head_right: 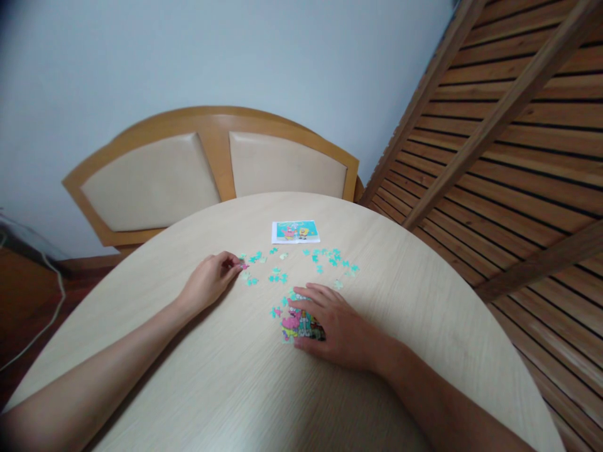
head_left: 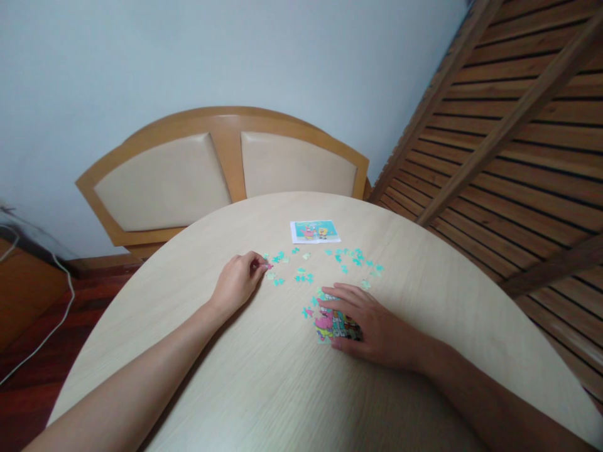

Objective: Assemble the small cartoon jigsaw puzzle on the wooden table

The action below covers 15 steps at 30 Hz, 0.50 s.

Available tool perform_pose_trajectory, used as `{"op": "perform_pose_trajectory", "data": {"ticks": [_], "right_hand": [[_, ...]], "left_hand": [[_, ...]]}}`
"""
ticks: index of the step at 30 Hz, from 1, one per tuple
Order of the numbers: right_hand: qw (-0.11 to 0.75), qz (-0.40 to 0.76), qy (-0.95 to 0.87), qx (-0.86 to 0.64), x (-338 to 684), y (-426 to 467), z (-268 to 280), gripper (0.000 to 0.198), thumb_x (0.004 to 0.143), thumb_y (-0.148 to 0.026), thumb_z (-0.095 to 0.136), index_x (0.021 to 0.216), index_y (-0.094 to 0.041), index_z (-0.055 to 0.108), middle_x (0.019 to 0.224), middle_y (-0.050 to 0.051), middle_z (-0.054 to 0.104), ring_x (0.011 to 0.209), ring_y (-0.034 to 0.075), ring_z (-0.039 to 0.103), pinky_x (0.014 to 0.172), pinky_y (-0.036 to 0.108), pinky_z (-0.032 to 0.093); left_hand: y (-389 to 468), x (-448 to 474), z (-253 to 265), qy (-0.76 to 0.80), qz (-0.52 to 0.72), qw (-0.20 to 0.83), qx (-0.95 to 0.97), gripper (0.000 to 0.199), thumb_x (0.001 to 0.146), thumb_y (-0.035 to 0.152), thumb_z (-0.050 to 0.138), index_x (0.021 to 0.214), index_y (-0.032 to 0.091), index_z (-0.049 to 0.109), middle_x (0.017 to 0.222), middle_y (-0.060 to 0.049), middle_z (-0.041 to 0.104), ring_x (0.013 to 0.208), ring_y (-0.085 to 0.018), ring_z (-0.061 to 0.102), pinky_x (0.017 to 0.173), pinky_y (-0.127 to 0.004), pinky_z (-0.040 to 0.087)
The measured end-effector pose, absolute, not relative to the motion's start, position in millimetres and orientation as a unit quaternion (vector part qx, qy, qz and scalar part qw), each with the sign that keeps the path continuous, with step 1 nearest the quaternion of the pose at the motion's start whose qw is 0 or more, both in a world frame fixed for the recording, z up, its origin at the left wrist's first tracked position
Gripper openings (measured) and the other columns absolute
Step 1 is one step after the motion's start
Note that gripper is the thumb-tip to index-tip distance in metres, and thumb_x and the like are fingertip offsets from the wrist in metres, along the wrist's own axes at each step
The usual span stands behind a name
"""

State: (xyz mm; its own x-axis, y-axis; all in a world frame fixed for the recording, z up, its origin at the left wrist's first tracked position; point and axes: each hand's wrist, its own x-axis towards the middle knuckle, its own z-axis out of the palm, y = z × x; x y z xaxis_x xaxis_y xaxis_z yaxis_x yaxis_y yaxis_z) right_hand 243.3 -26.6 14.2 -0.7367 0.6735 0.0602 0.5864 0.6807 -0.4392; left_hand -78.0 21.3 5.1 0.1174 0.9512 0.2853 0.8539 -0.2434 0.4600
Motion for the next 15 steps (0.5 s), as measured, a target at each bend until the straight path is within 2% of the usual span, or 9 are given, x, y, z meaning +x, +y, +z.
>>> {"op": "perform_pose_trajectory", "data": {"ticks": [5, 9, 15], "right_hand": [[0.112, 0.198, -0.911, -0.343, 243.2, -25.3, 13.5, 0.067, 0.089, -0.063, 0.061, 0.142, -0.023, 0.055, 0.154, 0.014, 0.046, 0.144, 0.035, 0.036, 0.118, 0.057, 0.03], [0.114, 0.195, -0.91, -0.346, 242.7, -25.4, 14.0, 0.066, 0.088, -0.061, 0.063, 0.141, -0.023, 0.056, 0.153, 0.015, 0.047, 0.144, 0.035, 0.037, 0.118, 0.058, 0.03], [0.113, 0.192, -0.915, -0.337, 242.1, -26.6, 13.9, 0.067, 0.087, -0.06, 0.064, 0.143, -0.023, 0.055, 0.153, 0.014, 0.047, 0.143, 0.035, 0.037, 0.118, 0.057, 0.031]], "left_hand": [[17.5, -68.1, 7.0, 0.536, 0.315, 0.109, 0.776, 0.019, 0.098, 0.029, 0.053, 0.095, 0.02, 0.07, 0.098, -0.007, 0.072, 0.095, -0.024, 0.062, 0.088, -0.039, 0.046], [1.3, -50.4, 12.7, 0.462, 0.35, 0.148, 0.801, 0.019, 0.101, 0.027, 0.048, 0.1, 0.02, 0.067, 0.099, -0.006, 0.071, 0.096, -0.021, 0.062, 0.089, -0.038, 0.047], [-22.7, -24.1, 20.0, 0.349, 0.296, 0.176, 0.872, 0.022, 0.104, 0.023, 0.047, 0.11, 0.023, 0.068, 0.104, -0.005, 0.071, 0.101, -0.02, 0.061, 0.093, -0.037, 0.045]]}}
